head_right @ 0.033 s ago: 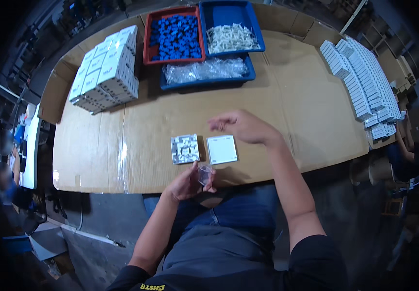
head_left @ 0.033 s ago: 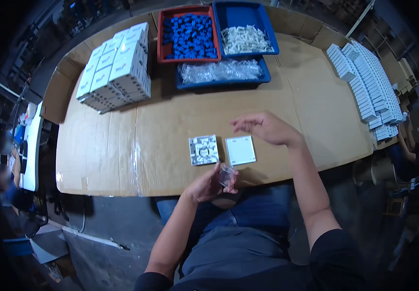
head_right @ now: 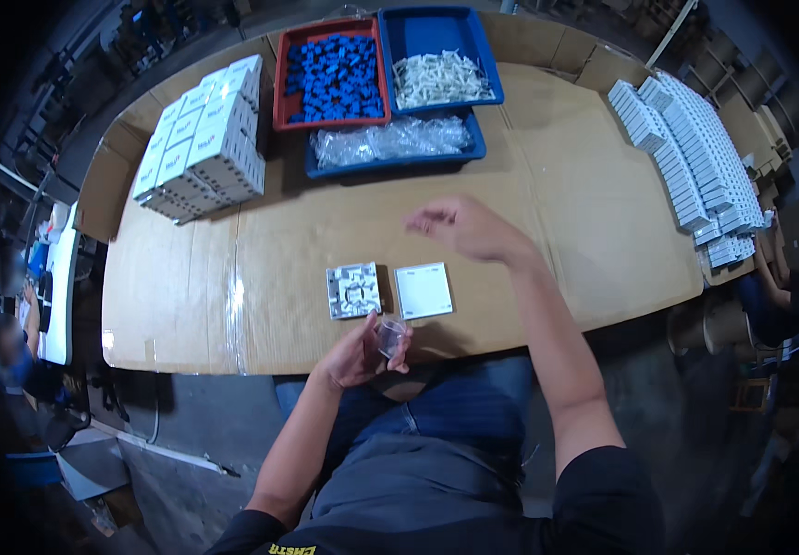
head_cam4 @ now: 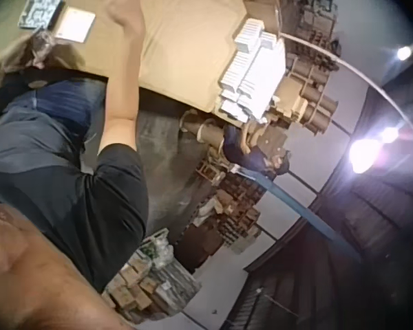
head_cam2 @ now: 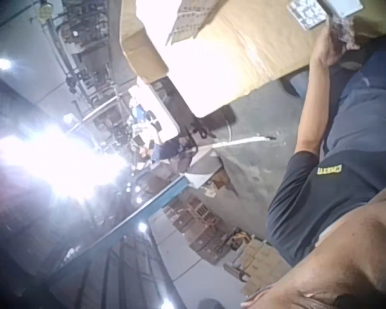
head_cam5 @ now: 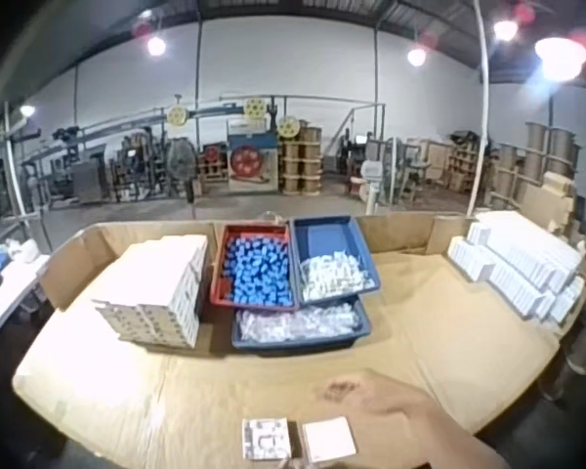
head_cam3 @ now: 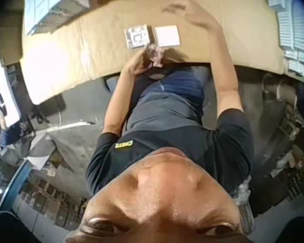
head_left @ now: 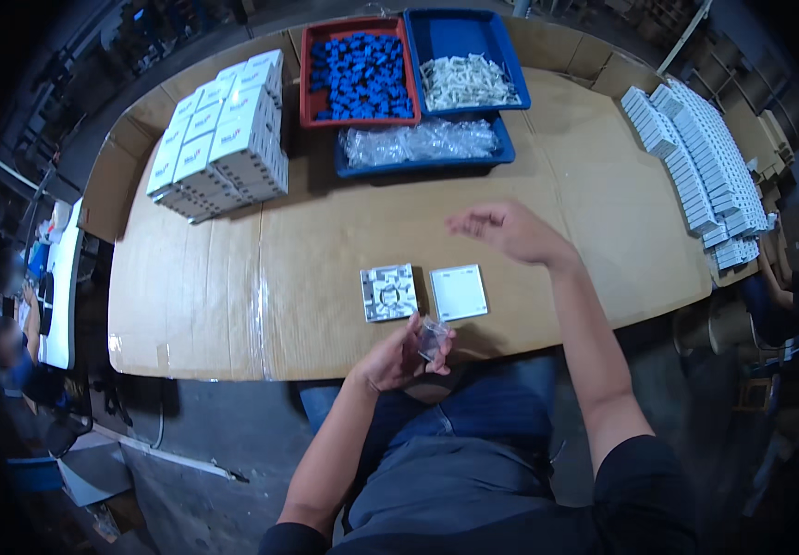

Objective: The person assembles electronic components by placing circuit boards, blue plastic parts, and white plastic parts into a white protective housing by hand.

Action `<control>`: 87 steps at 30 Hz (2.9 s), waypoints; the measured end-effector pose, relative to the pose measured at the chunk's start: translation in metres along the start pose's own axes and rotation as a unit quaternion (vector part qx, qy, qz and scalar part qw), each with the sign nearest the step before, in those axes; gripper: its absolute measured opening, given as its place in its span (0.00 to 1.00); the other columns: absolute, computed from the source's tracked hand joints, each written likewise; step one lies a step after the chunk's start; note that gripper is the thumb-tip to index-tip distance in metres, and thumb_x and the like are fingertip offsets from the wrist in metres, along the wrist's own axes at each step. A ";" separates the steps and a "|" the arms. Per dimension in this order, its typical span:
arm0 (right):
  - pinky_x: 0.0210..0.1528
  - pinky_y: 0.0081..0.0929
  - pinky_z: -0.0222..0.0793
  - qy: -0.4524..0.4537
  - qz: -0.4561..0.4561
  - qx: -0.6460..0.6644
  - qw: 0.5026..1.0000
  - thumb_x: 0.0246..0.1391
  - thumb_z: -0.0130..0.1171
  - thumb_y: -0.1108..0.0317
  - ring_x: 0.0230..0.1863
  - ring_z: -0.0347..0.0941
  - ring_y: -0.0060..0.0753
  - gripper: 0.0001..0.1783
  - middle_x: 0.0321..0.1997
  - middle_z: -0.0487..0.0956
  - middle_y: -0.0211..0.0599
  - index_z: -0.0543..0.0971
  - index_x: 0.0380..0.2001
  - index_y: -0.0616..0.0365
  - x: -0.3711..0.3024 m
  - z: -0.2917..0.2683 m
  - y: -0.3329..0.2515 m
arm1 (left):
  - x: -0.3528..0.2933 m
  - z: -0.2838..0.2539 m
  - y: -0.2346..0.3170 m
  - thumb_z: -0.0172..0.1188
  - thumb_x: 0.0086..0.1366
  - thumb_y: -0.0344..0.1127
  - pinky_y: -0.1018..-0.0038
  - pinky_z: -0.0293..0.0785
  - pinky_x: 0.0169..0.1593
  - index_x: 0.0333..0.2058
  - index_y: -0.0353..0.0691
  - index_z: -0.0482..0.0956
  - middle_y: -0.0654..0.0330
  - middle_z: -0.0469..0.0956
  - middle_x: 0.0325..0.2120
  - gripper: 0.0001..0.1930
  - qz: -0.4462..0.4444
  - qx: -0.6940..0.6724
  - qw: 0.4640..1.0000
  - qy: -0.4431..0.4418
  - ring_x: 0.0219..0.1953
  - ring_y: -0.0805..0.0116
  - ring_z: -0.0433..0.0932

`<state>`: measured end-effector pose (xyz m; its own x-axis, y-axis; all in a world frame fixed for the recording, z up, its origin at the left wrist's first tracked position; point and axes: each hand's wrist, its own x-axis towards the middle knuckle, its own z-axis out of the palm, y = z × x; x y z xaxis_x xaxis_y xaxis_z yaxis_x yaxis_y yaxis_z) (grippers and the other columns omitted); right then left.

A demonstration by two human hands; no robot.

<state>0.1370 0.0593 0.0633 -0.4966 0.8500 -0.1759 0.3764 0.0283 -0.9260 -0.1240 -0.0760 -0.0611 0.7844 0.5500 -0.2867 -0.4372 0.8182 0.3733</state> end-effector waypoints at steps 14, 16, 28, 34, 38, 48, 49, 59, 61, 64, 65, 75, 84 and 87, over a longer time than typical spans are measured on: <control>0.45 0.46 0.79 0.430 -0.056 -0.374 0.820 0.62 0.60 0.62 0.42 0.84 0.52 0.10 0.38 0.87 0.46 0.86 0.40 0.54 0.191 -0.228 0.027 | 0.008 -0.012 0.004 0.45 0.80 0.57 0.61 0.77 0.61 0.60 0.32 0.73 0.58 0.80 0.48 0.31 -0.011 -0.008 0.995 -0.095 0.45 0.66 0.81; 0.48 0.50 0.78 0.429 -0.033 -0.415 0.802 0.62 0.60 0.62 0.44 0.83 0.54 0.10 0.40 0.87 0.46 0.86 0.41 0.52 0.208 -0.238 0.033 | 0.005 0.001 0.010 0.53 0.76 0.57 0.58 0.77 0.58 0.57 0.31 0.74 0.55 0.80 0.44 0.30 -0.031 -0.029 0.999 -0.027 0.41 0.62 0.80; 0.53 0.50 0.77 0.408 -0.011 -0.483 0.775 0.57 0.65 0.63 0.49 0.82 0.51 0.08 0.44 0.85 0.42 0.90 0.34 0.49 0.266 -0.254 0.058 | 0.004 0.006 0.015 0.57 0.75 0.56 0.58 0.77 0.60 0.55 0.29 0.74 0.55 0.78 0.44 0.30 -0.057 -0.062 0.996 -0.018 0.41 0.63 0.81; 0.53 0.48 0.77 0.429 -0.022 -0.422 0.798 0.57 0.65 0.63 0.47 0.82 0.52 0.08 0.42 0.86 0.46 0.89 0.36 0.50 0.267 -0.268 0.064 | 0.009 0.004 0.016 0.57 0.75 0.56 0.58 0.77 0.61 0.55 0.29 0.75 0.55 0.78 0.44 0.30 -0.056 -0.048 0.997 -0.019 0.41 0.64 0.82; 0.53 0.45 0.76 0.449 -0.040 -0.378 0.809 0.57 0.66 0.62 0.46 0.82 0.54 0.08 0.42 0.86 0.48 0.89 0.36 0.51 0.259 -0.268 0.058 | 0.008 0.007 0.019 0.57 0.74 0.55 0.58 0.77 0.61 0.55 0.29 0.75 0.55 0.78 0.44 0.29 -0.062 -0.051 0.997 -0.001 0.40 0.64 0.81; 0.33 0.16 0.69 0.233 -0.147 0.320 0.906 0.70 0.59 0.66 0.31 0.72 0.17 0.11 0.45 0.85 0.37 0.80 0.47 0.63 0.111 -0.134 -0.033 | 0.007 -0.013 0.005 0.51 0.78 0.54 0.58 0.76 0.63 0.59 0.31 0.73 0.56 0.79 0.49 0.29 -0.026 -0.039 0.998 -0.046 0.45 0.64 0.81; 0.32 0.15 0.68 0.209 -0.165 0.357 0.895 0.71 0.59 0.65 0.31 0.72 0.15 0.11 0.45 0.84 0.37 0.80 0.47 0.62 0.088 -0.114 -0.044 | 0.005 -0.012 0.002 0.52 0.76 0.57 0.58 0.77 0.60 0.58 0.31 0.73 0.57 0.79 0.47 0.31 -0.019 -0.021 0.999 -0.026 0.41 0.63 0.80; 0.32 0.14 0.67 0.165 -0.166 0.363 0.902 0.69 0.61 0.67 0.31 0.71 0.14 0.10 0.42 0.83 0.33 0.80 0.48 0.61 -0.008 -0.022 -0.050 | 0.005 -0.016 -0.003 0.43 0.80 0.57 0.59 0.80 0.57 0.59 0.33 0.73 0.56 0.81 0.46 0.30 0.008 -0.056 0.998 0.007 0.45 0.63 0.83; 0.33 0.14 0.66 0.186 -0.123 0.359 0.906 0.68 0.62 0.68 0.31 0.71 0.13 0.10 0.39 0.82 0.30 0.82 0.48 0.62 -0.012 -0.004 -0.036 | 0.007 -0.022 -0.002 0.44 0.79 0.59 0.56 0.77 0.57 0.59 0.34 0.74 0.56 0.80 0.49 0.30 0.019 -0.078 0.996 -0.024 0.51 0.62 0.81; 0.34 0.16 0.65 0.196 -0.072 0.207 0.956 0.64 0.66 0.72 0.31 0.69 0.12 0.11 0.32 0.81 0.25 0.86 0.47 0.64 -0.029 0.032 -0.012 | 0.010 -0.006 0.008 0.41 0.80 0.60 0.63 0.81 0.52 0.55 0.35 0.75 0.59 0.82 0.41 0.30 0.019 -0.043 0.999 -0.011 0.41 0.66 0.83; 0.34 0.16 0.65 0.182 -0.060 0.210 0.959 0.64 0.66 0.72 0.31 0.69 0.12 0.11 0.32 0.81 0.25 0.86 0.47 0.64 -0.037 0.045 -0.003 | 0.012 -0.004 0.011 0.39 0.82 0.57 0.66 0.79 0.54 0.55 0.34 0.76 0.58 0.82 0.40 0.30 0.029 -0.033 0.997 -0.067 0.39 0.67 0.82; 0.31 0.17 0.63 0.058 0.020 0.019 0.998 0.56 0.72 0.74 0.29 0.68 0.11 0.07 0.29 0.82 0.28 0.85 0.37 0.63 -0.068 0.083 0.002 | 0.005 0.005 0.005 0.47 0.79 0.58 0.66 0.78 0.52 0.54 0.36 0.76 0.57 0.81 0.42 0.28 0.048 0.031 0.998 -0.033 0.39 0.68 0.80; 0.36 0.26 0.71 -0.018 0.015 -0.060 0.998 0.56 0.68 0.72 0.31 0.77 0.24 0.07 0.29 0.84 0.34 0.86 0.38 0.62 -0.066 0.086 -0.025 | 0.004 0.004 0.002 0.50 0.80 0.51 0.66 0.81 0.54 0.55 0.33 0.76 0.52 0.83 0.45 0.24 0.063 0.035 0.996 -0.054 0.42 0.68 0.84; 0.41 0.28 0.75 -0.028 -0.043 -0.108 0.993 0.55 0.67 0.73 0.33 0.80 0.30 0.07 0.30 0.84 0.36 0.86 0.37 0.63 -0.065 0.086 -0.012 | 0.003 0.004 0.001 0.50 0.80 0.50 0.65 0.81 0.55 0.54 0.32 0.77 0.51 0.84 0.45 0.24 0.067 0.043 0.995 -0.052 0.42 0.68 0.84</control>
<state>0.0973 -0.0413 0.0576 -0.5745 0.8093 -0.1224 0.4861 0.2170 -0.8465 -0.1204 -0.0744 -0.0578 0.7647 0.6296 -0.1375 -0.5057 0.7185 0.4775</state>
